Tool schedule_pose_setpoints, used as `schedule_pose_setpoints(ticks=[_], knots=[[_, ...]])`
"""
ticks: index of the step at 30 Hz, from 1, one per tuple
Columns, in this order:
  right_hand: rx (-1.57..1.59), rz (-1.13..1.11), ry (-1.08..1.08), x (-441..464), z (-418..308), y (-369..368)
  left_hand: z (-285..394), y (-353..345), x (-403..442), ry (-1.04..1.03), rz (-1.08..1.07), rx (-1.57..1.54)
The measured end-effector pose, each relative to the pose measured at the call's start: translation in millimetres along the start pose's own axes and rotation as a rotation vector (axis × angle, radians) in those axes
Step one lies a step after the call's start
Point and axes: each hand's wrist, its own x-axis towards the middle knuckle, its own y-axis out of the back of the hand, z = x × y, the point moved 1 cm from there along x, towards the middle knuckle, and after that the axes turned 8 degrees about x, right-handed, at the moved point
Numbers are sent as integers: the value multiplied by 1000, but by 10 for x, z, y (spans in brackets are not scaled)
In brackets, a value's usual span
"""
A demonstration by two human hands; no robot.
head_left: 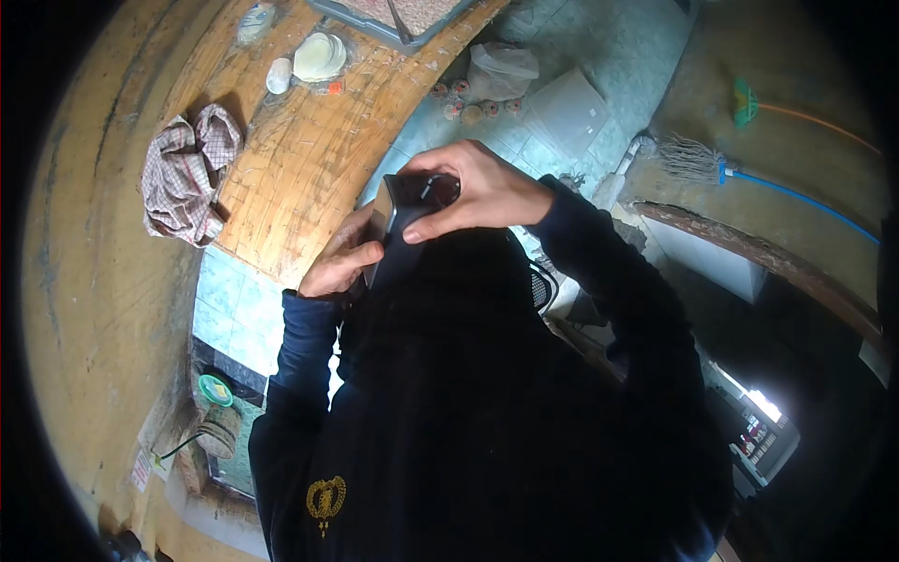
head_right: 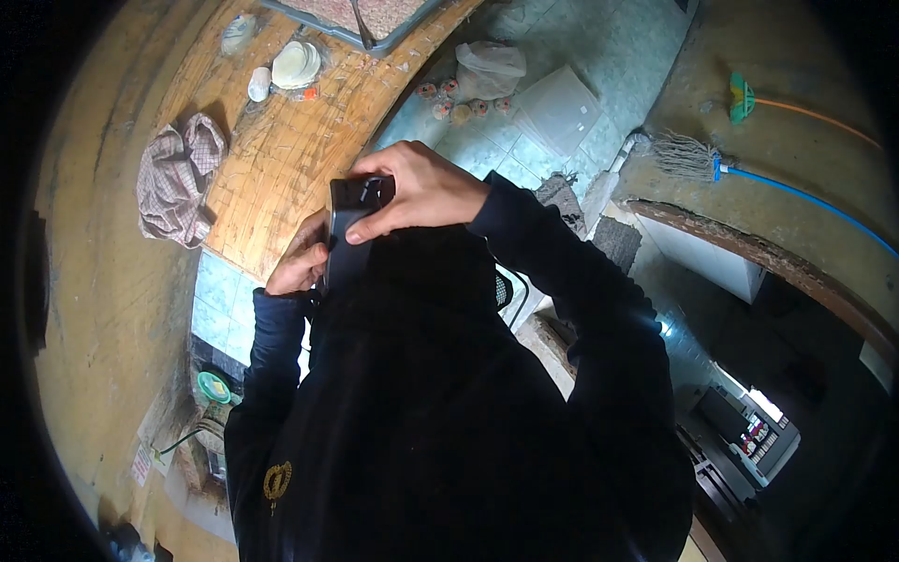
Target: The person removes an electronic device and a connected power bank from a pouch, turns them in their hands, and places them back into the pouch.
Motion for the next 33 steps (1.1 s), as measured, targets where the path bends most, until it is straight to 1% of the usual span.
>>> schedule_pose_setpoints(ticks=[1, 2, 4, 5, 7, 9, 11, 15, 17, 18, 20, 22, 24, 25, 27, 28, 29, 31, 32, 33], knots=[[22, 13, -40, 25, 14, 9, -16, 9, -2, 55, 12, 37], [53, 17, -60, 44, 7, 21, -50, 4, 8, 57, 11, 36], [87, 9, -88, 79, 6, 30, -122, -14, 24, -72, -38, -238], [119, 1, -116, 94, 7, 30, -63, -71, 14, -71, -37, -239], [146, -6, -112, 113, 10, 27, 166, -218, -11, -73, 86, -280], [195, 7, -104, 124, 26, 26, 229, -241, -23, -81, 62, -230], [215, 17, -94, 129, 68, 22, 249, -251, -29, -6, 153, -172], [311, 34, -93, 122, 73, 7, 268, -267, -12, 29, 230, -154], [314, 49, -93, 143, 146, 17, 269, -241, -24, 102, 279, -158], [314, 66, -93, 155, 176, 29, 204, -187, -25, 105, 279, -157], [351, 84, -78, 146, 200, 68, -23, 6, -27, 116, 365, -219], [399, 111, -56, 113, 177, 97, -127, 161, -14, 111, 405, -167], [451, 114, -59, 106, 249, 139, -51, 112, -8, 73, 490, -187], [500, 118, -62, 100, 276, 157, -93, 94, -26, 75, 489, -185], [543, 120, -64, 66, 271, 178, -235, 67, -65, 113, 661, -69], [581, 162, -94, 43, 269, 182, -294, 31, -116, 81, 636, 2], [619, 204, -124, 18, 275, 187, -261, -93, -150, 19, 625, -4], [658, 209, -112, -14, 305, 206, -211, -193, -222, 25, 498, 338], [708, 226, -98, -27, 317, 199, -123, -276, -228, -46, 462, 632], [758, 245, -86, -46, 337, 191, -25, -385, -228, -45, 456, 632]])
